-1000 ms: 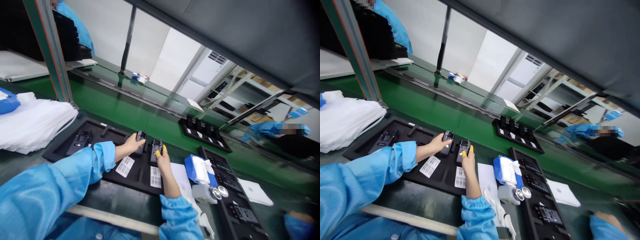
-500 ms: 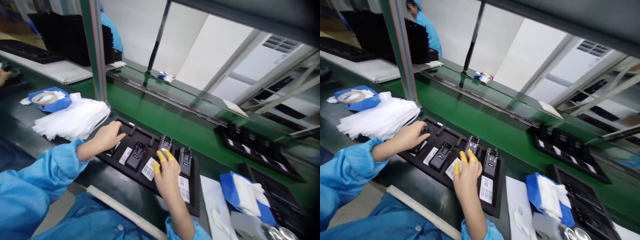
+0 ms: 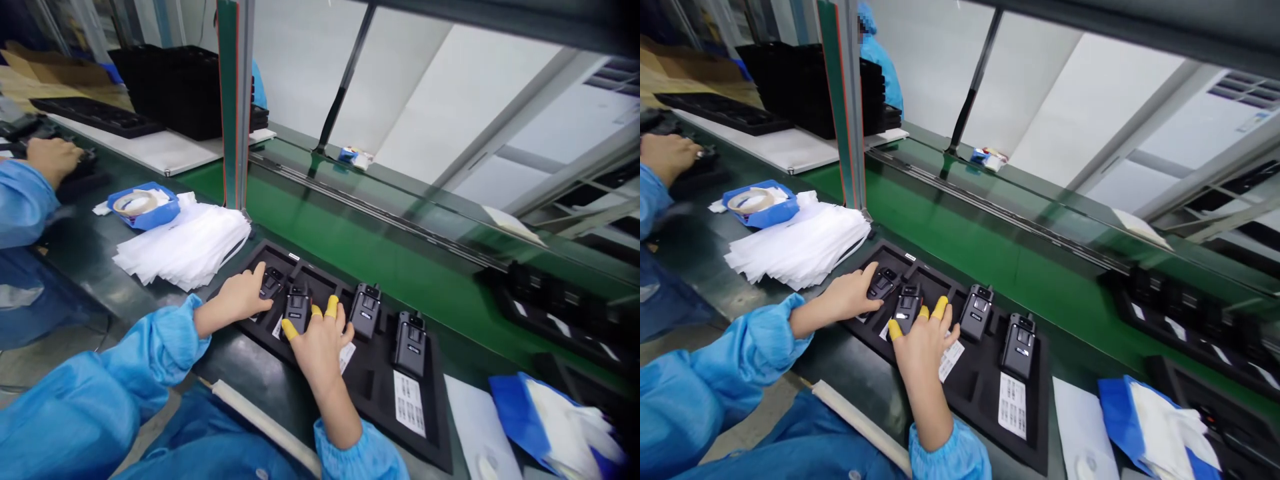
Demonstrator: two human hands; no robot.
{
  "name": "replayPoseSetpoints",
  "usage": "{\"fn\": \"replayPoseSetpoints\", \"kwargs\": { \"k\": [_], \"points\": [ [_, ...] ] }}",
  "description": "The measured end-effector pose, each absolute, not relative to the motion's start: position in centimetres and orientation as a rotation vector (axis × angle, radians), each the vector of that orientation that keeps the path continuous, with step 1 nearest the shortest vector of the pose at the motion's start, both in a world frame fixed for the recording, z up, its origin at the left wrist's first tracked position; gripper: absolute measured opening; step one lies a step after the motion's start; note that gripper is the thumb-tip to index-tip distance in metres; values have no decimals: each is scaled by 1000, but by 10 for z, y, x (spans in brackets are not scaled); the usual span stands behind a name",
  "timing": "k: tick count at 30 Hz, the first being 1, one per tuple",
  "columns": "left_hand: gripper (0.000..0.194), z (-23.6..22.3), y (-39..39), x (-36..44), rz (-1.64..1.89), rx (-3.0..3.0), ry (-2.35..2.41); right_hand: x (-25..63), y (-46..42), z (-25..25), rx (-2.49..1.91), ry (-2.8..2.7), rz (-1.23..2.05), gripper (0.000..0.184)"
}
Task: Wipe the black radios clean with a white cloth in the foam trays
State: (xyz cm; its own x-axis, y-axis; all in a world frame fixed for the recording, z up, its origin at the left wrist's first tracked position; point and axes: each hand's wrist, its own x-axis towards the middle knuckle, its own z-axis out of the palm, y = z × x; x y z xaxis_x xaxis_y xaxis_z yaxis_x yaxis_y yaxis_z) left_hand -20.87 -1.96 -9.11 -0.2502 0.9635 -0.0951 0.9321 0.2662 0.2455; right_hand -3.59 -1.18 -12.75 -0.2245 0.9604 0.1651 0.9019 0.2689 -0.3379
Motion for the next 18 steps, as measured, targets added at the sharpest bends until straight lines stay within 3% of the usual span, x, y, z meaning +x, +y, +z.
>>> {"fn": "replayPoseSetpoints", "kwargs": {
  "k": [4, 7, 10, 14, 18],
  "points": [
    [81, -94, -17, -213, 271, 1744, 2279, -51, -14, -119, -1664, -2106, 621, 63],
    [67, -98, -15, -218, 303, 1735, 2233, -54, -10, -116, -1748, -2003, 872, 65],
    [49, -102, -13, -221, 339, 1715, 2191, -49, -9, -115, -1748, -1922, 844, 53],
    [48, -101, -17, -224, 474, 1659, 2248, -38, -20, -112, -1678, -1756, 626, 59],
    [52, -97, -26, -218, 1103, 1368, 1944, -28, -30, -106, -1667, -1714, 494, 65]
  ]
}}
